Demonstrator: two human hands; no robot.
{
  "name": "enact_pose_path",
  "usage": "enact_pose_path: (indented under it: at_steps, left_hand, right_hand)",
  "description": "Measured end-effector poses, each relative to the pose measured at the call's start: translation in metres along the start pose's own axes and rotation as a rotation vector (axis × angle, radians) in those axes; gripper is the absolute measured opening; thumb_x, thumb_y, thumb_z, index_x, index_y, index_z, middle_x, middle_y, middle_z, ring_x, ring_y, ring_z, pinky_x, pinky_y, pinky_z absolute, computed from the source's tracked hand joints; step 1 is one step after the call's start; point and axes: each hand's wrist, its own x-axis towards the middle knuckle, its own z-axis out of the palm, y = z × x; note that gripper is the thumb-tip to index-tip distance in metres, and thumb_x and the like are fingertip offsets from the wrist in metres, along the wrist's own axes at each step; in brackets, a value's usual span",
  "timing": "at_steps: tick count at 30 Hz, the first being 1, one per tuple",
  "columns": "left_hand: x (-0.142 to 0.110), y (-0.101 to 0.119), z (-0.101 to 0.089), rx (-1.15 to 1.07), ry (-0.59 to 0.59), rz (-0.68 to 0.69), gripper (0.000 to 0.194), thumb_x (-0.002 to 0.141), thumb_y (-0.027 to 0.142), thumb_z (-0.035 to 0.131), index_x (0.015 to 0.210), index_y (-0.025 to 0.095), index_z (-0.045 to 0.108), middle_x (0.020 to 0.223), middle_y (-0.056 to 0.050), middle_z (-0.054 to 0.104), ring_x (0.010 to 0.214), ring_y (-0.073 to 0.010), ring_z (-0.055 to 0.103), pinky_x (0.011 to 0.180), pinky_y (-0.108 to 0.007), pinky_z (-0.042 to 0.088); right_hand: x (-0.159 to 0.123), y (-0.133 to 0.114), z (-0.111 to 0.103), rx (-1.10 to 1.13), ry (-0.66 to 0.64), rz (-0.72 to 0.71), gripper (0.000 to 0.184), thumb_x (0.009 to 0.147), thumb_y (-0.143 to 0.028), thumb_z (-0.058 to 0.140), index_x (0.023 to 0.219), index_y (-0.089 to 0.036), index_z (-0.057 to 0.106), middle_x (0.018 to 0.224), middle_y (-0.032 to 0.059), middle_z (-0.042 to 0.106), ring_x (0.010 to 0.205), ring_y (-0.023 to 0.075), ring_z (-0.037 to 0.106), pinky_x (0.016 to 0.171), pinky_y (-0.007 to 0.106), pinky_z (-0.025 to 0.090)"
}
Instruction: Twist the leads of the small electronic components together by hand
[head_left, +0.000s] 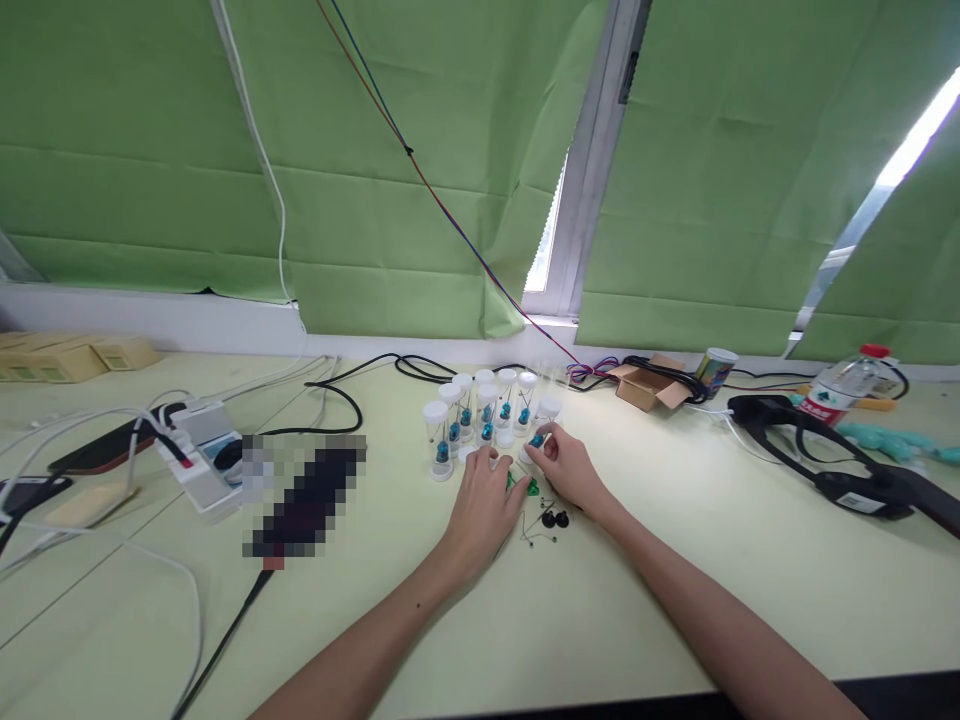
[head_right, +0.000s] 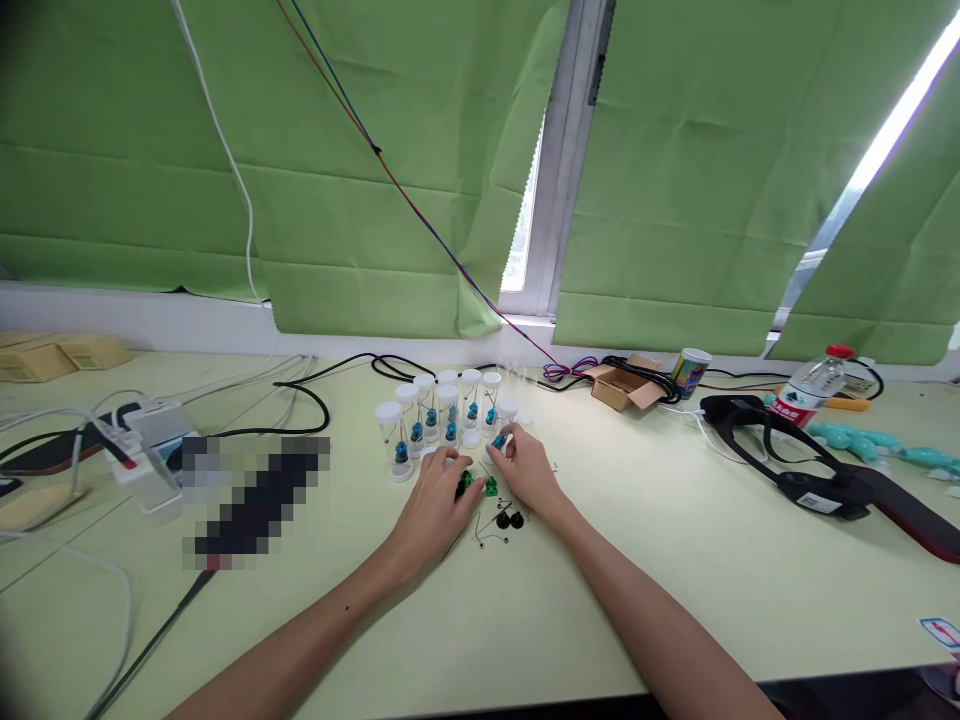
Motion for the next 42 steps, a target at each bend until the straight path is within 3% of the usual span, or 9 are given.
enact_pose_path:
  at_steps: [6, 27, 42]
  left_hand:
    - [0.000, 0.003, 0.001, -0.002, -0.005, 0.018, 0.026, 0.093, 0.036, 0.045, 0.099, 0.016, 0.061, 0.111, -0.013, 0.052, 0.112, -0.0290, 0.047, 0.087, -0.043, 0.046]
    - [0.000, 0.003, -0.002, -0.058, 0.010, -0.008, 0.023, 0.091, 0.026, 0.046, 0.106, 0.017, 0.060, 0.109, -0.012, 0.053, 0.109, -0.0268, 0.048, 0.089, -0.043, 0.046]
    - [0.001, 0.002, -0.002, -0.072, 0.003, -0.023, 0.021, 0.090, 0.022, 0.045, 0.106, 0.018, 0.059, 0.103, -0.010, 0.056, 0.105, -0.0263, 0.049, 0.086, -0.041, 0.046]
  right_hand:
    - [0.005, 0.009, 0.004, -0.039, -0.088, 0.022, 0.021, 0.084, -0.037, 0.056, 0.095, -0.019, 0.056, 0.064, -0.0021, 0.057, 0.061, 0.0177, 0.055, 0.058, 0.028, 0.040]
    - [0.004, 0.008, 0.003, 0.041, -0.087, 0.048, 0.041, 0.083, -0.027, 0.053, 0.124, -0.018, 0.048, 0.086, 0.0028, 0.069, 0.056, 0.0144, 0.057, 0.060, 0.029, 0.045]
    - [0.002, 0.003, 0.001, 0.007, -0.117, 0.012, 0.044, 0.084, -0.022, 0.051, 0.128, -0.020, 0.047, 0.100, 0.0043, 0.070, 0.056, 0.0132, 0.056, 0.066, 0.031, 0.047]
